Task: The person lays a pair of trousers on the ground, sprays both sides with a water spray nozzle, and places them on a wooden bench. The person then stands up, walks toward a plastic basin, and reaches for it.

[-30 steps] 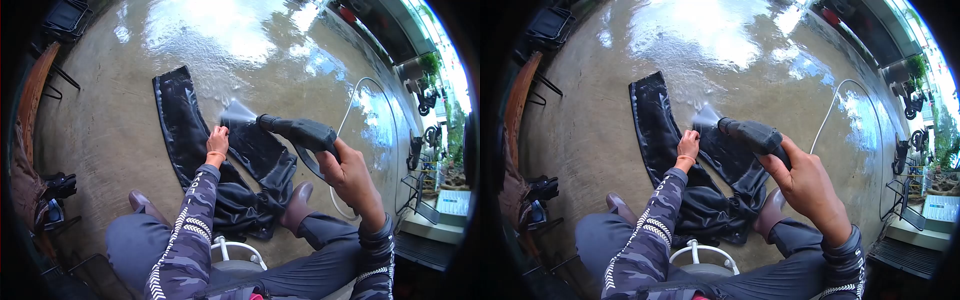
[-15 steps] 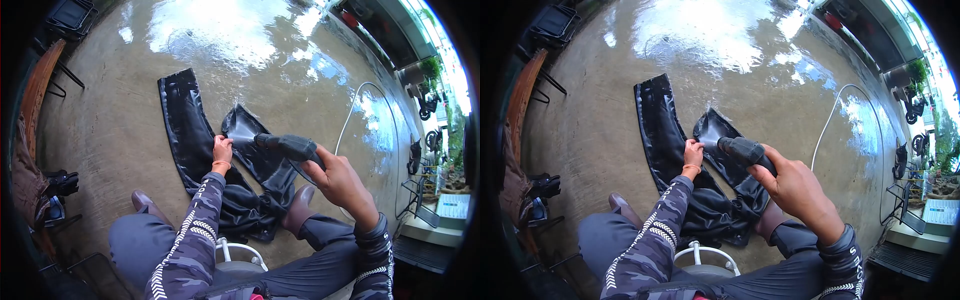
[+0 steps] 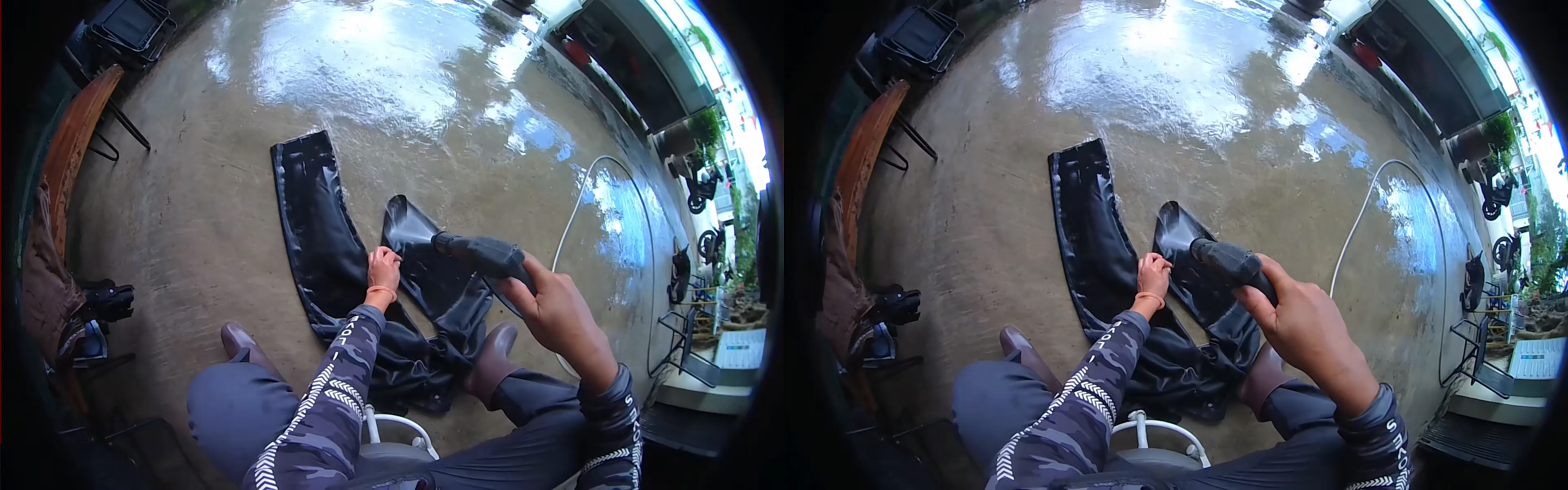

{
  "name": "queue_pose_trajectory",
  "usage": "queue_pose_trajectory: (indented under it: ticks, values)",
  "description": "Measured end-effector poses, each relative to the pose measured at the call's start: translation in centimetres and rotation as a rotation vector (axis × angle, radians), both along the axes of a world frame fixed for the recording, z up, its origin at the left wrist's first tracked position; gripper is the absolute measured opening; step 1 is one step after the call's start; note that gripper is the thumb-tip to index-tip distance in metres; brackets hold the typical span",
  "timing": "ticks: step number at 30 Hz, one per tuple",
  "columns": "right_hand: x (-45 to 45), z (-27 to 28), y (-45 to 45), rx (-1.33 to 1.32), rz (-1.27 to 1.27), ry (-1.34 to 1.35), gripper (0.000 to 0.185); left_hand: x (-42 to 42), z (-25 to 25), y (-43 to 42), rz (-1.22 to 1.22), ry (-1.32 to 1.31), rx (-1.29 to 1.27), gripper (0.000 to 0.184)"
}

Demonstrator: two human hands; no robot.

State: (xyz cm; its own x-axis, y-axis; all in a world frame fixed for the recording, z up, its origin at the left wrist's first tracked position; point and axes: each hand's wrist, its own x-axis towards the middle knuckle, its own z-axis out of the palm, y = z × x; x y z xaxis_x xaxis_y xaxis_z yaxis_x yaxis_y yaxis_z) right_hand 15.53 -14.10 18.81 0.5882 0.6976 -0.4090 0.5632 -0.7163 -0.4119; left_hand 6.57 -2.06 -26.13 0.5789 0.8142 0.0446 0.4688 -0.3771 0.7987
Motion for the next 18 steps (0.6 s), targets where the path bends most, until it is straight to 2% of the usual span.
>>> queue_pose_trajectory:
  ticks: [2, 8, 9, 11, 12, 13, 15, 17, 18]
  values:
    - [-0.1, -0.2, -0.1, -0.056, 0.023, 0.003, 0.045, 0.0, 0.1, 0.0, -0.016, 0.017, -0.017, 0.006]
    - [0.0, -1.6, 0.1, 0.084, 0.014, -0.041, 0.043, -0.5, 0.3, 0.5, -0.012, -0.024, -0.033, 0.009]
    - [0.1, -1.8, 0.1, 0.158, -0.016, -0.034, 0.044, -0.9, 1.0, 0.6, -0.020, -0.002, -0.074, 0.022]
    - [0.0, -1.6, 0.2, 0.238, -0.038, -0.022, 0.044, -2.2, 3.8, -0.5, 0.186, 0.171, 0.182, 0.044]
    - [-0.3, -1.2, 0.3, 0.242, -0.022, 0.008, 0.045, -2.9, 3.5, -1.1, 0.268, 0.315, 0.151, 0.066]
    - [-0.6, -0.7, 0.4, 0.245, -0.006, 0.037, 0.046, -4.1, 3.5, -1.7, 0.331, 0.382, 0.068, 0.072]
    - [-1.5, 0.1, 0.7, 0.205, 0.056, 0.081, 0.047, -6.2, 2.6, -3.2, 0.295, 0.553, -0.069, 0.080]
    - [-2.3, 0.3, 1.0, 0.164, 0.113, 0.123, 0.047, -7.9, 2.6, -5.0, 0.033, 0.725, -0.056, 0.090]
    - [-2.7, 0.2, 1.1, 0.097, 0.192, 0.115, 0.047, -8.0, 3.3, -5.4, -0.014, 0.742, -0.090, 0.092]
